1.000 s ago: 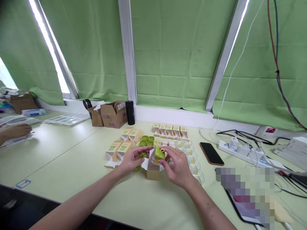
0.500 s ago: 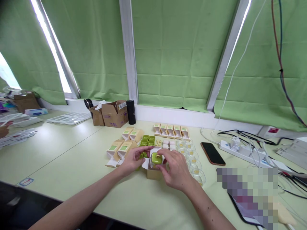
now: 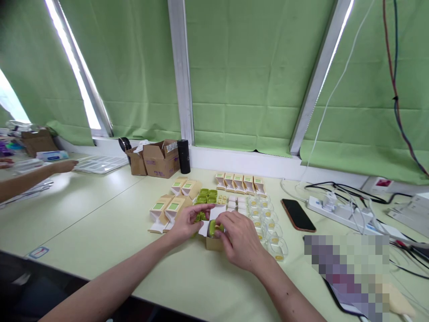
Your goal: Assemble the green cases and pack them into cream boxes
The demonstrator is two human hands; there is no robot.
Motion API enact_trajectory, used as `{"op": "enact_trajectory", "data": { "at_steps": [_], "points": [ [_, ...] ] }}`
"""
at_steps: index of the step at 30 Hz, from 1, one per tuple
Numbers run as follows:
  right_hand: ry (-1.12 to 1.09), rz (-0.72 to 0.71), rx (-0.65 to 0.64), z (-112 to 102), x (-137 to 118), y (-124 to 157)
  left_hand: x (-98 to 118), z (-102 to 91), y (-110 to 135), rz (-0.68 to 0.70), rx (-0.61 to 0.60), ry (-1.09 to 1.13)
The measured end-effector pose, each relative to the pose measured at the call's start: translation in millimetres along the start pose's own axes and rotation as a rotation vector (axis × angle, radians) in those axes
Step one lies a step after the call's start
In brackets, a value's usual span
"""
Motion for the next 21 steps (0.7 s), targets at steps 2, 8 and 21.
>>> {"op": "enact_trajectory", "data": {
  "at_steps": [2,8,21],
  "points": [
    [-0.008,0.006,0.016,2.4,1.8,-0.5,0.3,0.2,0.0,-0.001,0.002,0.012],
    [-0.015,0.025,0.127,5.8,5.5,1.6,-2.1,0.7,0.1,-0.006,0.008,0.032],
    [-0.120,0.104,0.134,13.9,14.9,1.2,-0.9,0.7,-0.6,-0.020,0.005,0.032]
  ]
}}
Point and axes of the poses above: each hand's wrist, its own y-axis away from the middle knuckle, its own z-axis out of the palm, x = y × z, the point moved 5 cm from there along -y, towards the middle knuckle, and after that the axes turned 4 degrees about -y, right-handed, at the moved point
